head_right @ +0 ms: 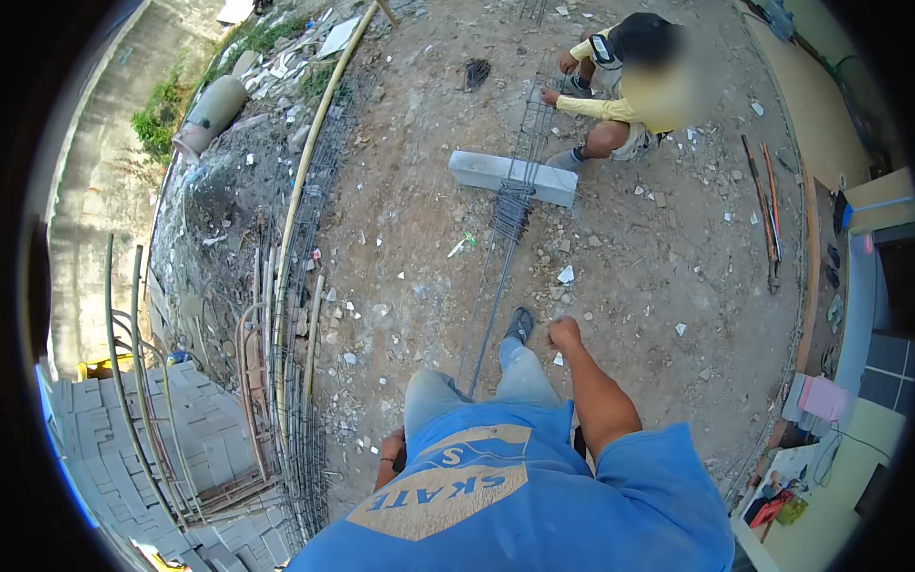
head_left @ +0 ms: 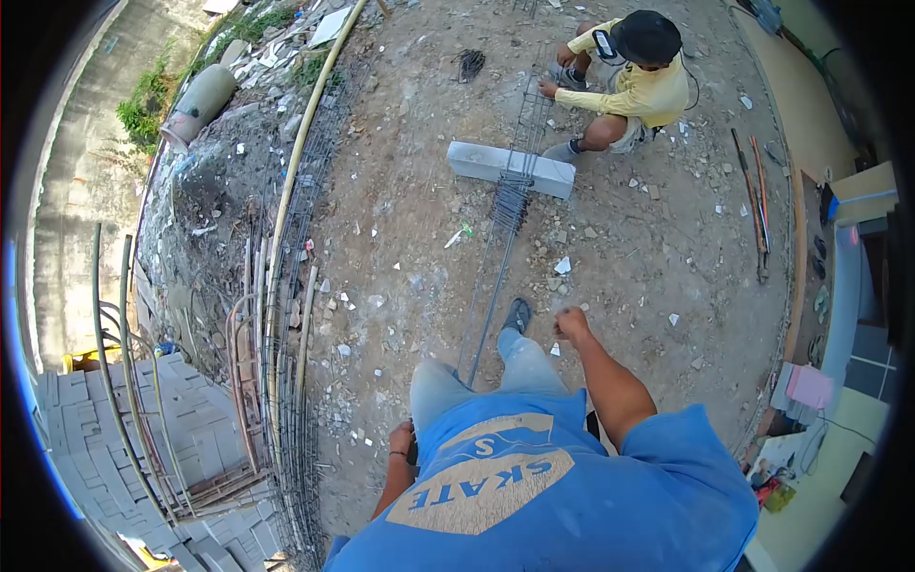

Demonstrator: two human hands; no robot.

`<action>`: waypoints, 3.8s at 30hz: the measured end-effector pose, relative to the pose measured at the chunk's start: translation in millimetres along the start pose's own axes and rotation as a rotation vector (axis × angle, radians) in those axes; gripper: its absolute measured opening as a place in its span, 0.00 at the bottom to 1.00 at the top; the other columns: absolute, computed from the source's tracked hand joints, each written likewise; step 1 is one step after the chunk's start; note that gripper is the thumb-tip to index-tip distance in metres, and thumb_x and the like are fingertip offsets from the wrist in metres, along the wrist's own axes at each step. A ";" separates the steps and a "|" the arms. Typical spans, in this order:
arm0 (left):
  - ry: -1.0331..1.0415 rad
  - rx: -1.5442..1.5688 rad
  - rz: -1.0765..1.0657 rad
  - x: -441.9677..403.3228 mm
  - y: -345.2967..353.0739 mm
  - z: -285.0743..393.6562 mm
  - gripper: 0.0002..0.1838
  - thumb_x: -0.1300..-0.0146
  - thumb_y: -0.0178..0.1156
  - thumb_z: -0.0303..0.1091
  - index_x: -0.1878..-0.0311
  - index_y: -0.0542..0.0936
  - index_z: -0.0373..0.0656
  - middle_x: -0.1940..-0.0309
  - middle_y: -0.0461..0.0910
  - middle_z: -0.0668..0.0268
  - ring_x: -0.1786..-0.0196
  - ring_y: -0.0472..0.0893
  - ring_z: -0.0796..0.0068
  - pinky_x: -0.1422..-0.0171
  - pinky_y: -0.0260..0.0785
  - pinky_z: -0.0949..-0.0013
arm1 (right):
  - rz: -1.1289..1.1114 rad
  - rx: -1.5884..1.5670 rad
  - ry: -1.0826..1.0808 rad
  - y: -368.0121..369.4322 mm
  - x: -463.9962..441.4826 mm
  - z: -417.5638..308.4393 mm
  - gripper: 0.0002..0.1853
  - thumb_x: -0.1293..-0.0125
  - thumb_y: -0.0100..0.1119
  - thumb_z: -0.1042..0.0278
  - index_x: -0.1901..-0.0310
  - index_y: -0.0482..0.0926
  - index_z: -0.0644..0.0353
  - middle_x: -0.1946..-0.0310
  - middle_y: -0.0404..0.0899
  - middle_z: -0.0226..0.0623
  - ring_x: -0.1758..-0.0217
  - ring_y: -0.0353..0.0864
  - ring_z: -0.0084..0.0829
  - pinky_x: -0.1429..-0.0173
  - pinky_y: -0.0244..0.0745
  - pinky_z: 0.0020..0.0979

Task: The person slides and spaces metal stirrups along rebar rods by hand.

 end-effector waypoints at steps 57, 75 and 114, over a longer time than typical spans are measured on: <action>-0.047 -0.158 -0.856 -576.2 586.3 220.3 0.53 0.29 0.39 0.79 0.19 0.59 0.40 0.21 0.63 0.53 0.22 0.64 0.57 0.19 0.55 0.50 | 0.383 -0.320 -0.232 172.9 -513.8 -21.7 0.41 0.30 0.65 0.39 0.32 0.68 0.70 0.45 0.80 0.52 0.43 0.80 0.37 0.36 0.72 0.35; 0.369 -0.619 -0.892 -536.5 507.6 169.9 0.50 0.32 0.71 0.42 0.17 0.51 0.36 0.29 0.71 0.48 0.31 0.74 0.61 0.26 0.66 0.63 | 0.205 -0.458 -0.174 243.0 -443.6 95.5 0.46 0.34 0.73 0.48 0.24 0.62 0.66 0.36 0.76 0.49 0.33 0.75 0.37 0.30 0.70 0.36; -0.017 -0.073 -0.446 -474.7 430.4 146.5 0.36 0.23 0.61 0.40 0.19 0.58 0.41 0.22 0.62 0.52 0.24 0.70 0.56 0.24 0.67 0.58 | 0.394 0.062 -0.405 222.0 -394.9 86.6 0.19 0.40 0.70 0.77 0.46 0.83 0.64 0.54 0.85 0.49 0.53 0.88 0.42 0.48 0.82 0.36</action>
Point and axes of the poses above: each hand's wrist, its own x-axis away from the middle knuckle, its own y-axis out of the palm, z = x × y, the point moved 6 cm from there along -x, towards the middle knuckle
